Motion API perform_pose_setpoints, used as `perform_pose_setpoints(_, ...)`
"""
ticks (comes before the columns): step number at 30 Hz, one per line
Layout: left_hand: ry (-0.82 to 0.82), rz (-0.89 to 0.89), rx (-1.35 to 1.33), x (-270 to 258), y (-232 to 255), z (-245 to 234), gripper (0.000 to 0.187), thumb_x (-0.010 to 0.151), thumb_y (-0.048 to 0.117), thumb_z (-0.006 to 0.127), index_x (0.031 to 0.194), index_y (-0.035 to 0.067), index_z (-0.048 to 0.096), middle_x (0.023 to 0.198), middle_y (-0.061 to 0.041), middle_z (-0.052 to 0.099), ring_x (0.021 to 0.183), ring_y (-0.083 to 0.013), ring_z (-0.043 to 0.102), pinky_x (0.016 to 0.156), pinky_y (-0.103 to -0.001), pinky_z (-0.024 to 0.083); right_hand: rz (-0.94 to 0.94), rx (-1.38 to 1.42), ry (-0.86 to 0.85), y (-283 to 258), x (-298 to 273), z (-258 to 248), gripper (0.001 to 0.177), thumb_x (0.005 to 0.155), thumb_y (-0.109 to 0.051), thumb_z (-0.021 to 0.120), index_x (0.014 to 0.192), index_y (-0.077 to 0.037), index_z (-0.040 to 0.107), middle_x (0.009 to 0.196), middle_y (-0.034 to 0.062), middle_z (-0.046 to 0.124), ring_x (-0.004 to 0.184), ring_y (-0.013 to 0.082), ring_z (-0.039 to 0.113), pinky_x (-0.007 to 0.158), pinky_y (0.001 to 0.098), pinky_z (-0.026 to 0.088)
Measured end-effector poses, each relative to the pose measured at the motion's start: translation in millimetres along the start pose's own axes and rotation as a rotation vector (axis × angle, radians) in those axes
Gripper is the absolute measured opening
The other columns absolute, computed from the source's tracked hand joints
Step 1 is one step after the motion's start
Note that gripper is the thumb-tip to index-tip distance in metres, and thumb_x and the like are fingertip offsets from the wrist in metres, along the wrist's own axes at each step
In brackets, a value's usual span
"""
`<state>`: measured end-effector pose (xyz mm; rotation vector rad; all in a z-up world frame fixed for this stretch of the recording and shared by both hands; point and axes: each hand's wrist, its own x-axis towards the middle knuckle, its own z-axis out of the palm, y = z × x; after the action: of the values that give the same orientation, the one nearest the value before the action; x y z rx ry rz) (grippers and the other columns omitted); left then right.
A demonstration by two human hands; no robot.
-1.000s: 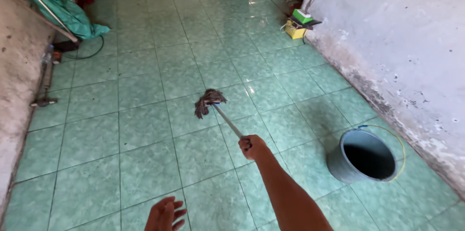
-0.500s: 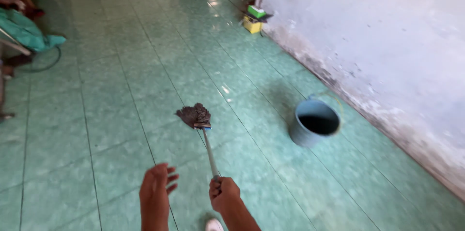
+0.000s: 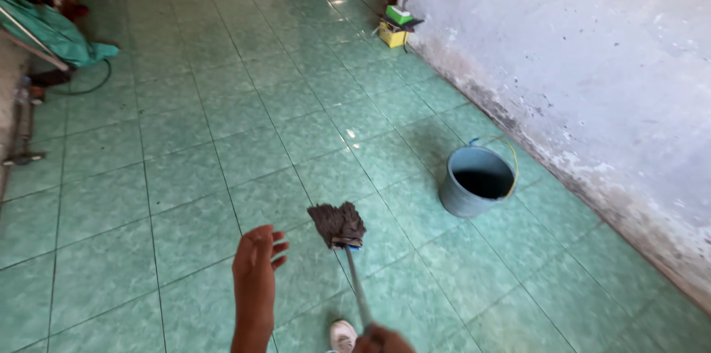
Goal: The person uses a long-handled mop to push a dead rat across a tiled floor and into a bucket. They then dip the mop into the bucket and continue to scrub the floor and the base of a wall.
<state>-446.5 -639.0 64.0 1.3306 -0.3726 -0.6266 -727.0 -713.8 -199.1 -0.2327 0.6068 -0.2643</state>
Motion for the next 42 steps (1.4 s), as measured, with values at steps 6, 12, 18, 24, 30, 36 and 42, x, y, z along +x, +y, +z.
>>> perform_pose_setpoints(6,0.016,-0.068,0.028,46,-30,35,0.033,0.101,0.032,0.055,0.12,0.007,0.064,0.11,-0.008,0.073,0.096,-0.0191,0.07,0.08,-0.035,0.054,0.14,0.092,0.049,-57,81,2,0.031,0.101,-0.032,0.05,0.085,-0.006,0.046,0.062,0.0045,0.044,0.048,0.0177,0.042,0.041,0.0314,0.032)
perform_pose_setpoints(12,0.098,-0.206,0.081,145,-148,66,0.035,0.101,0.034,0.055,0.122,0.008,0.063,0.111,-0.01,0.073,0.094,-0.0214,0.07,0.078,-0.037,0.053,0.287,0.167,0.112,-180,188,-22,0.04,0.099,-0.04,0.056,0.078,-0.006,0.05,0.052,0.0012,0.045,0.04,0.0172,0.044,0.033,0.032,0.03)
perform_pose_setpoints(18,0.174,-0.372,0.131,209,-222,114,0.035,0.098,0.03,0.058,0.124,0.008,0.065,0.109,-0.012,0.076,0.096,-0.0263,0.073,0.082,-0.045,0.056,0.32,-0.048,-0.086,-481,345,-78,0.037,0.097,-0.039,0.063,0.067,-0.02,0.055,0.051,-0.0051,0.049,0.035,0.0079,0.039,0.03,0.0238,0.024)
perform_pose_setpoints(24,0.178,-0.392,0.185,227,-234,137,0.034,0.098,0.028,0.058,0.124,0.007,0.064,0.11,-0.016,0.078,0.098,-0.0311,0.077,0.086,-0.052,0.06,-0.053,-1.726,0.893,-561,339,25,0.029,0.098,-0.023,0.06,0.12,-0.005,0.063,0.094,0.0192,0.076,0.073,0.0348,0.075,0.056,0.0449,0.058)
perform_pose_setpoints(30,0.154,-0.345,0.195,220,-218,158,0.032,0.097,0.028,0.057,0.123,0.01,0.064,0.109,-0.013,0.078,0.095,-0.0258,0.075,0.083,-0.047,0.058,-0.114,-1.958,0.909,-522,281,30,0.036,0.097,-0.027,0.053,0.128,-0.013,0.063,0.114,0.0225,0.069,0.103,0.0424,0.068,0.087,0.0568,0.055)
perform_pose_setpoints(36,0.071,-0.23,0.118,161,-140,210,0.031,0.099,0.031,0.058,0.119,0.008,0.065,0.106,-0.009,0.076,0.09,-0.0208,0.073,0.077,-0.038,0.053,-0.194,-2.083,0.791,-487,140,12,0.034,0.097,-0.026,0.053,0.12,-0.006,0.067,0.103,0.023,0.075,0.092,0.0418,0.073,0.081,0.0537,0.057)
perform_pose_setpoints(42,-0.038,-0.15,0.081,65,-78,246,0.03,0.1,0.032,0.055,0.117,0.008,0.065,0.106,-0.006,0.074,0.092,-0.0181,0.07,0.077,-0.034,0.053,0.108,-1.972,0.681,-446,-95,92,0.037,0.1,-0.035,0.048,0.109,-0.007,0.069,0.084,0.0158,0.074,0.067,0.0333,0.074,0.054,0.0451,0.06)
